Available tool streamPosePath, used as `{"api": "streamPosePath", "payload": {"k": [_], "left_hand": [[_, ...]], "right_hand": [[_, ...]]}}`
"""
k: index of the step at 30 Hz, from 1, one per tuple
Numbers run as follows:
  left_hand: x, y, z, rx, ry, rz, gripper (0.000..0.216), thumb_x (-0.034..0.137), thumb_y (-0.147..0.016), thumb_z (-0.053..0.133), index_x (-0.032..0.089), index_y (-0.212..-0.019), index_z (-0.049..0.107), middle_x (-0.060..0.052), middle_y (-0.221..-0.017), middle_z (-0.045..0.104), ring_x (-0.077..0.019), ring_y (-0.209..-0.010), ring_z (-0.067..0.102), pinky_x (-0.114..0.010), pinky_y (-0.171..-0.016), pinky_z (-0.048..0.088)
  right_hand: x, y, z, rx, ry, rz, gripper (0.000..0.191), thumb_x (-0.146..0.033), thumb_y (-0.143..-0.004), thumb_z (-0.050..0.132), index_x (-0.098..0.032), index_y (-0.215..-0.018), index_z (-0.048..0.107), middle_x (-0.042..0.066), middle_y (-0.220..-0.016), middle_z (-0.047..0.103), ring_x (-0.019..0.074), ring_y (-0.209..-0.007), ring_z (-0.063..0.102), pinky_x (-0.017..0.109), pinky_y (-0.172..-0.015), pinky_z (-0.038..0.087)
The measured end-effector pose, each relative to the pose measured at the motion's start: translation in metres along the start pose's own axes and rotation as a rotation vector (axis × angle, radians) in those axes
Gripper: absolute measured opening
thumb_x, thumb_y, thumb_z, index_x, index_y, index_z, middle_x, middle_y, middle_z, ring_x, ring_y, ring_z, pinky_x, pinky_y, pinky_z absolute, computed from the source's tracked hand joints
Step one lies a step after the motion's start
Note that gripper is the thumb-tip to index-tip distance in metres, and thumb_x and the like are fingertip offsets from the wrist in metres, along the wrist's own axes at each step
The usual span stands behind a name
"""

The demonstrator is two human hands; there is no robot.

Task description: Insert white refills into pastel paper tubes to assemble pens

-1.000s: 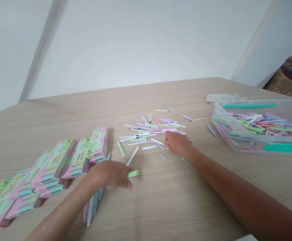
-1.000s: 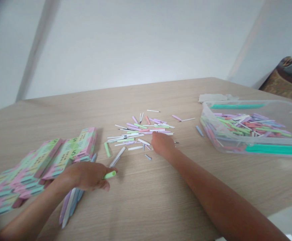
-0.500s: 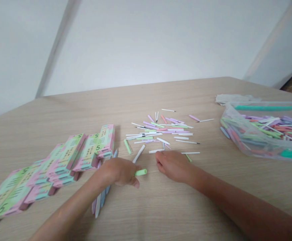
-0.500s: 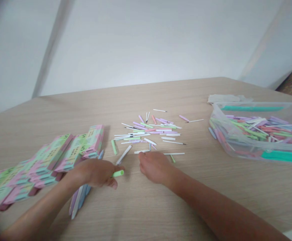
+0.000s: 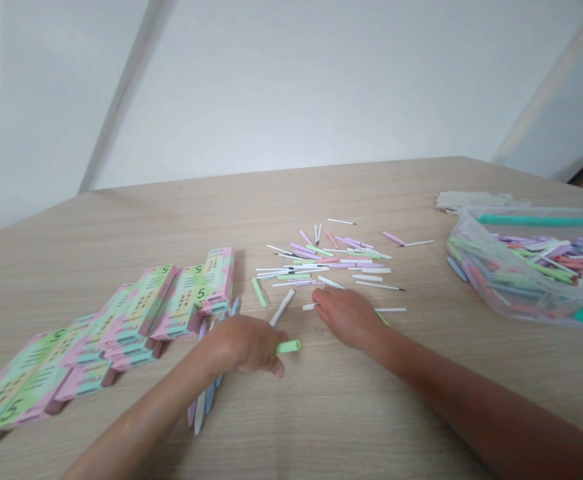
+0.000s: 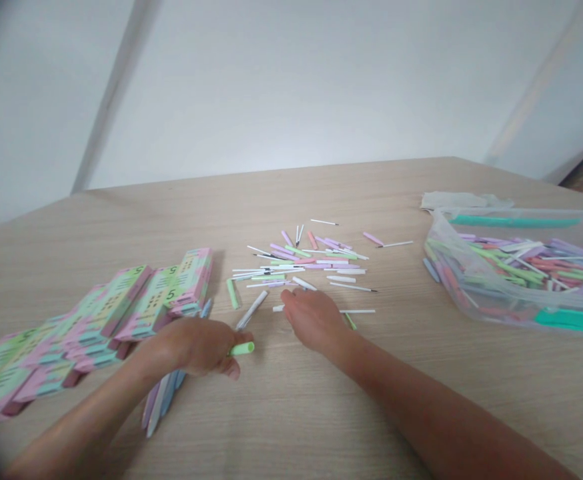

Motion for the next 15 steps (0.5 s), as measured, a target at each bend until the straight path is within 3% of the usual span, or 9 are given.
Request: {"api": "streamPosePath", "payload": {"k": [15], "left_hand": [[0.000, -0.001, 0.003, -0.019, 0.006, 0.010, 0.051, 0.042, -0.083, 0.054, 0.023, -0.130, 0.048, -0.016, -0.113, 0.063, -0.0325, -0.095, 0.061, -0.040, -0.074, 0.048]], "right_hand": [[0.061, -0.009, -0.006, 0.021, 0.034, 0.360, 0.023, -0.037, -0.091, 0.038, -0.021, -0.101, 0.051, 0.007, -0.091, 0.065, 0.0206, -0.080, 0.061, 0.027, -0.062, 0.034]]}}
Point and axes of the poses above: each hand's wrist, its own y-axis away from the middle knuckle, its own z-axis out of the palm, x = y × z, the point moved 1 cm from there along -y, towards the middle knuckle
